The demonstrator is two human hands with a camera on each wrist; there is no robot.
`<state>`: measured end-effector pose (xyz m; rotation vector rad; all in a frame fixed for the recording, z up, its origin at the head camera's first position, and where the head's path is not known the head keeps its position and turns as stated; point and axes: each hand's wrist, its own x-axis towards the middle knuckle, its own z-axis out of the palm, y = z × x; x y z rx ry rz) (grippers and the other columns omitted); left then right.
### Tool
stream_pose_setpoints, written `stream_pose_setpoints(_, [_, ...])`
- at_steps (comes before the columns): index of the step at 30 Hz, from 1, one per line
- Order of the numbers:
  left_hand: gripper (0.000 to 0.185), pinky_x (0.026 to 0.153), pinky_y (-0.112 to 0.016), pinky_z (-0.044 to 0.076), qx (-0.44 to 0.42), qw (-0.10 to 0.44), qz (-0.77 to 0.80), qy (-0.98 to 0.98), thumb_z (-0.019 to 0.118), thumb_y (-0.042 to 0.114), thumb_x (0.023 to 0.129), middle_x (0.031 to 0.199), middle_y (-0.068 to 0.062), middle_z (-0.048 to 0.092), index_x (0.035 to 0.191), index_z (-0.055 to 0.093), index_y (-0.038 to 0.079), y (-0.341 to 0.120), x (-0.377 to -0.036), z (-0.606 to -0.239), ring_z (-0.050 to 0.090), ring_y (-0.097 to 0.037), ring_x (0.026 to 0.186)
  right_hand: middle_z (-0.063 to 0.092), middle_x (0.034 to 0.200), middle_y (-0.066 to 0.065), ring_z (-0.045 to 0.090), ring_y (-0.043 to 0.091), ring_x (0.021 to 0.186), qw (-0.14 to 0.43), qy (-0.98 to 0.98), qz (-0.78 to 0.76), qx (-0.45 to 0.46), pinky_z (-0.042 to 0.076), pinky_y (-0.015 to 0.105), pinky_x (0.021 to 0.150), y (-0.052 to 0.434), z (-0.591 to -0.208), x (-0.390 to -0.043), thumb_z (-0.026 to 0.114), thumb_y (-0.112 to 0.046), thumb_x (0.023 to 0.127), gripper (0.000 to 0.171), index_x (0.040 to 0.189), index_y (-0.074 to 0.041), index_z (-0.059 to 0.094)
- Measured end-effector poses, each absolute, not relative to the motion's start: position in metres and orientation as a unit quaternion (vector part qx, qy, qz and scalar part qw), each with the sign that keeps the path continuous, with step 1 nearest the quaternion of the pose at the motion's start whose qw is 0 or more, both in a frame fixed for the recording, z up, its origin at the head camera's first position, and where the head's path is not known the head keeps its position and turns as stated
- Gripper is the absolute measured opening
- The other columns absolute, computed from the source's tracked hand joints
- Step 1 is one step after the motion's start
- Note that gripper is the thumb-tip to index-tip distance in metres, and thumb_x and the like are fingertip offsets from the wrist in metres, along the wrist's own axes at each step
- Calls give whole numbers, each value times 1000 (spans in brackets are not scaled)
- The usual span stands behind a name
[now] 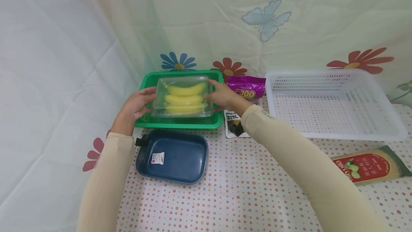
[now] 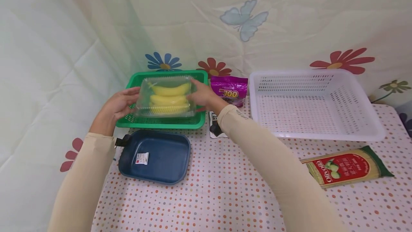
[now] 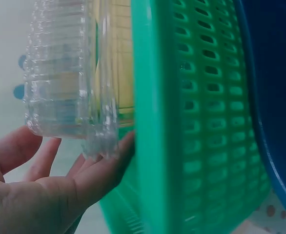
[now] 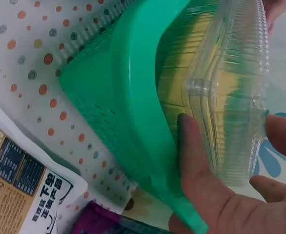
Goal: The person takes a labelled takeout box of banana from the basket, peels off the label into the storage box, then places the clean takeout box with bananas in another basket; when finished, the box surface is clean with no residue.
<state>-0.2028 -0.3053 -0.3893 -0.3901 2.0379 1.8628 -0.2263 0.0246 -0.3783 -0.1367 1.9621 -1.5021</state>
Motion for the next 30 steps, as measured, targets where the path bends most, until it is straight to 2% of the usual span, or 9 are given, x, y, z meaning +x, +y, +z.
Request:
stream_pose_setpoints(3, [58, 123, -64, 18, -140, 188, 668, 707, 46, 11, 109, 170, -10, 21, 163, 26, 15, -310, -205, -395, 22, -26, 157, 53, 138, 22, 60, 34, 114, 331, 755, -562, -59, 56, 55, 97, 19, -382, -227, 55, -12, 106, 79, 166, -33, 8])
stream_pose_setpoints(6, [59, 123, -66, 14, -144, 196, 668, 703, 44, 10, 109, 171, -9, 17, 164, 23, 15, -314, -207, -401, 18, -26, 158, 53, 142, 23, 60, 36, 120, 331, 763, -551, -66, 56, 54, 96, 14, -385, -228, 56, -11, 105, 81, 166, -32, 7])
stream_pose_setpoints(9, [59, 124, -67, 11, -150, 196, 663, 707, 45, 10, 109, 172, -8, 16, 164, 24, 15, -317, -209, -406, 14, -26, 159, 40, 157, 22, 58, 38, 129, 320, 778, -535, -74, 58, 52, 94, 10, -388, -227, 58, -11, 104, 82, 166, -31, 8])
stream_pose_setpoints(12, [58, 124, -67, 10, -156, 191, 657, 712, 45, 10, 109, 172, -8, 16, 163, 25, 16, -319, -210, -411, 13, -26, 159, 23, 168, 17, 57, 38, 130, 311, 789, -525, -77, 60, 49, 91, 7, -392, -227, 59, -10, 104, 82, 166, -29, 9])
stream_pose_setpoints(18, [58, 123, -67, 14, -165, 191, 646, 720, 44, 8, 109, 170, -10, 20, 163, 26, 15, -320, -211, -417, 17, -29, 158, 20, 170, 16, 65, 36, 119, 315, 807, -494, -75, 62, 44, 85, -1, -399, -226, 60, -12, 104, 79, 166, -28, 14])
stream_pose_setpoints(23, [58, 122, -69, 11, -161, 195, 641, 725, 41, 7, 109, 171, -10, 16, 164, 23, 14, -322, -211, -421, 12, -30, 159, 18, 171, 15, 69, 35, 110, 308, 829, -459, -83, 62, 41, 83, -7, -403, -227, 61, -14, 103, 77, 165, -25, 17])
stream_pose_setpoints(30, [57, 121, -70, 12, -158, 188, 637, 731, 45, 8, 108, 170, -11, 19, 162, 29, 16, -323, -207, -422, 11, -33, 158, 17, 171, 14, 71, 33, 103, 307, 847, -424, -91, 62, 40, 84, -11, -404, -228, 60, -16, 104, 77, 166, -24, 14])
